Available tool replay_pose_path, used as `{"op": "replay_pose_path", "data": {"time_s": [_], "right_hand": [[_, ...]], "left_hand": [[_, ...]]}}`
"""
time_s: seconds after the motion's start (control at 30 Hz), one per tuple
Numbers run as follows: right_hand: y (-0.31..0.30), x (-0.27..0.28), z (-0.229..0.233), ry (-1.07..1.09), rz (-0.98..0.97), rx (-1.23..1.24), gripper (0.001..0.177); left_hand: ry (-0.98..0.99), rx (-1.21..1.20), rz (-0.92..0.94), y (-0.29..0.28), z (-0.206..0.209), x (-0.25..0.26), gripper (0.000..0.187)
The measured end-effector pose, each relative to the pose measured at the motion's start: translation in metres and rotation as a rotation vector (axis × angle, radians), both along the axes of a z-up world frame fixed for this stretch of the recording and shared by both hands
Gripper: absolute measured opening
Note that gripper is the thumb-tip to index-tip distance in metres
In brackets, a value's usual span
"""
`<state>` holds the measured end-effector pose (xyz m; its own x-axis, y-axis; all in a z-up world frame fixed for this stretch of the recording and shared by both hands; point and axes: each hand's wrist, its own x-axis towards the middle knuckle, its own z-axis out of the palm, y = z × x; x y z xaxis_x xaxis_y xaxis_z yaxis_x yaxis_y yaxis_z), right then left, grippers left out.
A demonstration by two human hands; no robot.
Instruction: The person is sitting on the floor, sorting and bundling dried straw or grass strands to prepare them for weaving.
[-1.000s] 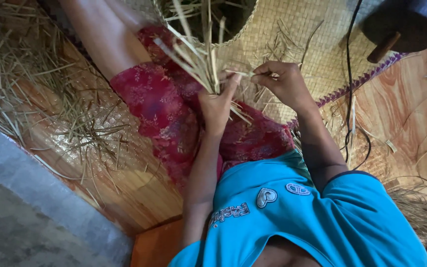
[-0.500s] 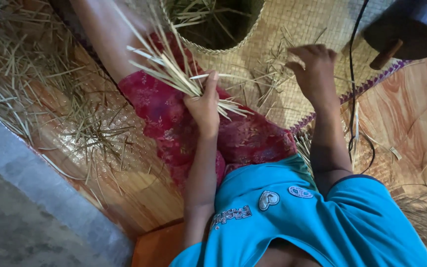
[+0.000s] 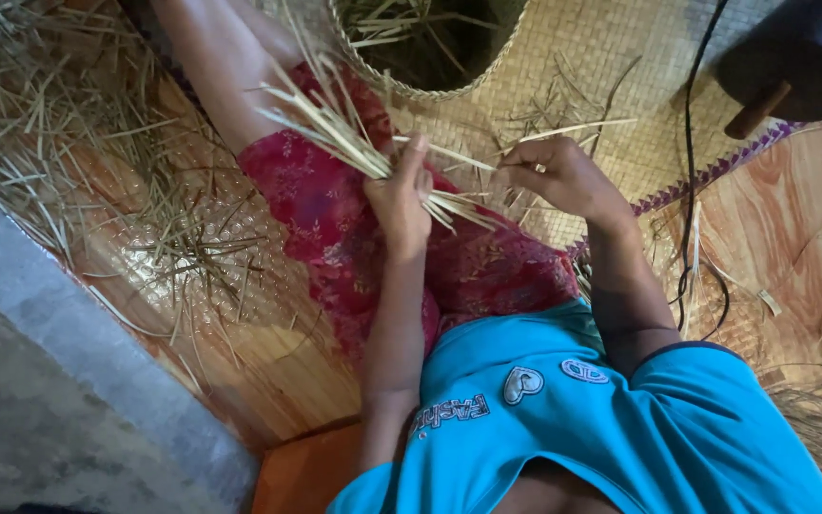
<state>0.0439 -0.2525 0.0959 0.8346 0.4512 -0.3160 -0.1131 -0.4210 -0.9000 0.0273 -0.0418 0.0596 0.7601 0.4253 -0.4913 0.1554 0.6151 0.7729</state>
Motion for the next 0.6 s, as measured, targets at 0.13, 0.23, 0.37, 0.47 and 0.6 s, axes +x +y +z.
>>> {"op": "replay_pose_path", "data": {"time_s": [0.13, 0.23, 0.37, 0.47, 0.6], "right_hand": [[-0.011, -0.002, -0.003, 0.099, -0.069, 0.050, 0.010], [-0.017, 0.000, 0.003, 0.143, -0.129, 0.079, 0.009], [-0.017, -0.003, -0.009, 0.148, -0.179, 0.117, 0.008], [-0.015, -0.003, -0.023, 0.050, -0.197, 0.085, 0.006], [0.001, 0.026, -0.024, -0.424, -0.308, 0.105, 0.007]], "left_hand": [[0.117, -0.019, 0.111, 0.015, 0.006, 0.006, 0.017], [-0.027, -0.061, 0.124, 0.029, -0.019, 0.003, 0.017], [0.035, 0.019, 0.035, -0.008, -0.002, -0.005, 0.015], [0.017, 0.043, -0.140, -0.021, -0.009, -0.018, 0.022], [-0.028, 0.016, -0.150, -0.004, -0.042, -0.019, 0.022]]}}
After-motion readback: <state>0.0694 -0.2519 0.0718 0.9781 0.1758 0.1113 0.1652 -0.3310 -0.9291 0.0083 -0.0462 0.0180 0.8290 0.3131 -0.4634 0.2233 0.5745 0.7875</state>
